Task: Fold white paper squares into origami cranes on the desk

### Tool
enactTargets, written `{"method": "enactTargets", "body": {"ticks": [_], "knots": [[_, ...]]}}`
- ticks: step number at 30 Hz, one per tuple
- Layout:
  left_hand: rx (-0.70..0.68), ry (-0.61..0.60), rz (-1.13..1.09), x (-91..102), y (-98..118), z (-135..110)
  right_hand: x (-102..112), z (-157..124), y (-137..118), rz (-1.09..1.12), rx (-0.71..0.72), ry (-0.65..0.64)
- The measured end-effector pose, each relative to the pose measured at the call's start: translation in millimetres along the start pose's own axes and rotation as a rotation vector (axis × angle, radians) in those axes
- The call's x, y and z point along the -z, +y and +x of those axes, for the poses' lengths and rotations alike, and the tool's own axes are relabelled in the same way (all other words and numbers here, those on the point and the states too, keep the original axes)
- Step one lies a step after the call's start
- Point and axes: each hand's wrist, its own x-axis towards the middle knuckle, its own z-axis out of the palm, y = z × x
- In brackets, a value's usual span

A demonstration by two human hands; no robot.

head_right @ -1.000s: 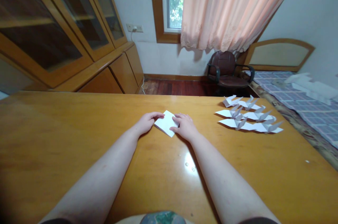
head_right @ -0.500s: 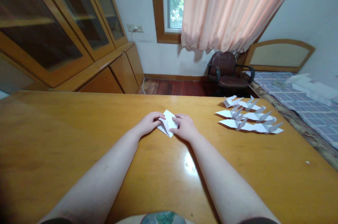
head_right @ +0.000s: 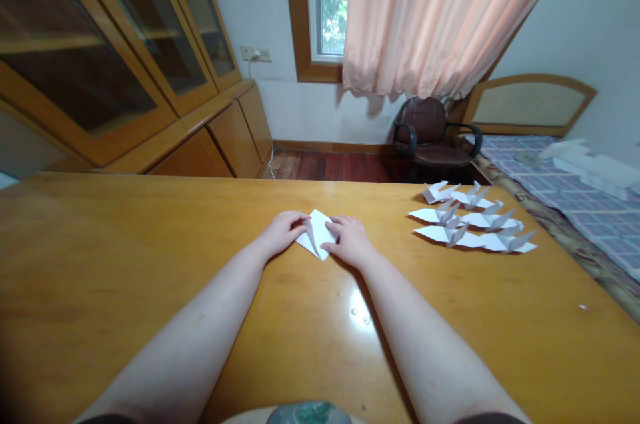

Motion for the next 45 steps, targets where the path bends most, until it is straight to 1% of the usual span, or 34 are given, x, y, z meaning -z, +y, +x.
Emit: {"method": "enactTargets", "body": {"ticks": [4,7,12,16,20,25,29,38,45], "knots": [[0.061,0.037,0.092,-7.1,5,1,-1,0,-1,-0.011,0.001,-0.003],[0.082,0.061,0.148,-9.6,11,1,-1,0,-2,-0.027,0.006,0.002],[0.023,0.036,0.210,-7.7,18,0,-2,-1,-6,-0.025,0.004,0.021],[-0.041,-0.017,0.201,-6.9,19,0,-1,0,-7,-0.013,-0.002,0.025],[-0.055,-0.062,0.171,-6.9,18,-1,-1,0,-8,-0.025,-0.007,0.023],[-0.051,-0.095,0.170,-5.5,18,-2,-3,-1,-7,-0.011,-0.018,0.027],[-0.034,-0.092,0.158,-5.4,21,-5,-2,-1,-6,0.003,-0.007,0.032],[0.008,-0.088,0.130,-9.2,21,-4,0,0,-2,0.038,-0.011,-0.051],[-0.006,-0.149,0.175,-5.0,26,-8,-2,1,2,0.051,0.018,-0.069]]}}
